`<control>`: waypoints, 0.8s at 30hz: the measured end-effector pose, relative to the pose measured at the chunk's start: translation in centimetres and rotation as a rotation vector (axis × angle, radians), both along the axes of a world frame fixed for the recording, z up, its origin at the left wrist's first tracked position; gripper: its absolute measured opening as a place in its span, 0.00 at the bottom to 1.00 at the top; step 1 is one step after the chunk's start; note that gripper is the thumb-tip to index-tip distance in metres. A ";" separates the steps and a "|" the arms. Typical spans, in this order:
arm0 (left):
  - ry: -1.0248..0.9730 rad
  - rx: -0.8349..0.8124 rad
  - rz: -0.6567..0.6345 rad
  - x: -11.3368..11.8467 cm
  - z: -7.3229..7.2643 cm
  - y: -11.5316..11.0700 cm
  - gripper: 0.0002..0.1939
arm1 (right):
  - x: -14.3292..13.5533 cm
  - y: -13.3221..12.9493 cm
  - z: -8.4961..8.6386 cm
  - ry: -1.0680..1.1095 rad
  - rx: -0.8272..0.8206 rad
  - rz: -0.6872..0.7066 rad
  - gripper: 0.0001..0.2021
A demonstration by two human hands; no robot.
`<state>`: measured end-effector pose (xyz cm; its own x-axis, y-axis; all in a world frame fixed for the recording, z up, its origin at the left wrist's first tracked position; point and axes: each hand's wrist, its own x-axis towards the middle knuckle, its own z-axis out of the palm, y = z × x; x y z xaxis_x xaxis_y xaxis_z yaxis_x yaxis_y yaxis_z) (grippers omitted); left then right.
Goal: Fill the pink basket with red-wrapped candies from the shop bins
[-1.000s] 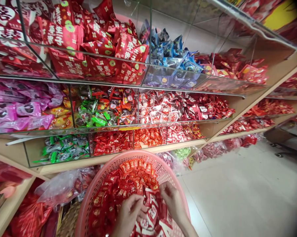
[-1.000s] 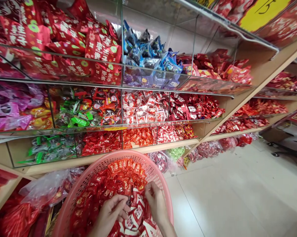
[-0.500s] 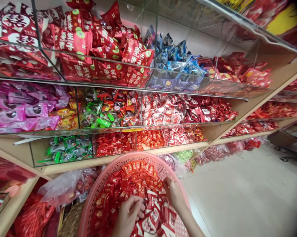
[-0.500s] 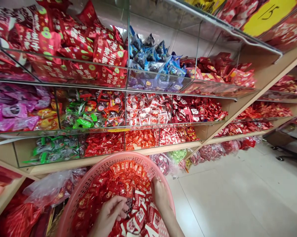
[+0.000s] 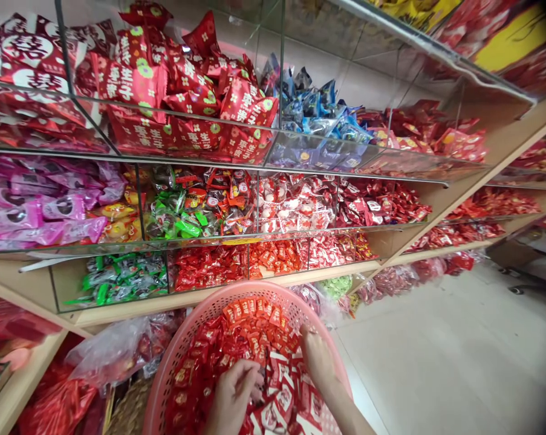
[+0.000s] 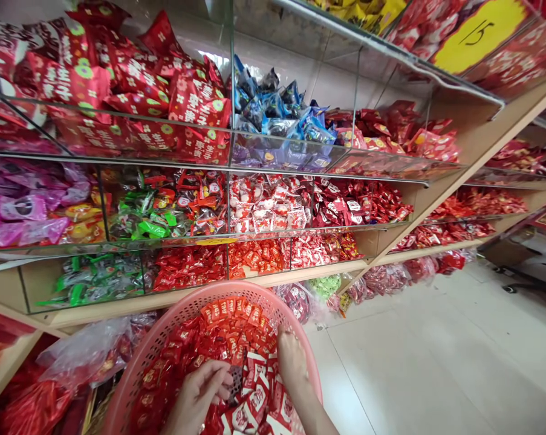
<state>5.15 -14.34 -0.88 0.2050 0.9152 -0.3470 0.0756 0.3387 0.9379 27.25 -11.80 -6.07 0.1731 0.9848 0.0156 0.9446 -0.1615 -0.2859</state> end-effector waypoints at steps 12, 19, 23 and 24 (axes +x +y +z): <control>0.649 0.698 0.279 -7.4 2.6 10.0 0.16 | -1.0 4.2 6.2 -0.008 0.097 0.060 0.11; 1.140 0.782 0.126 -7.4 -0.4 11.3 0.20 | -3.9 14.1 10.2 0.058 0.074 0.178 0.08; 1.183 0.851 0.110 -7.4 -0.8 10.9 0.20 | -5.8 18.2 9.4 0.076 -0.224 -0.021 0.14; 1.189 0.852 0.110 -7.5 -0.8 10.9 0.20 | -6.2 18.9 9.1 0.078 -0.264 -0.063 0.15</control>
<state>-2.34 -3.42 -1.73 0.1082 0.9172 0.3835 0.9409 -0.2190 0.2583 21.01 7.11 3.08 0.2244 0.9403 -0.2558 0.9072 -0.2974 -0.2976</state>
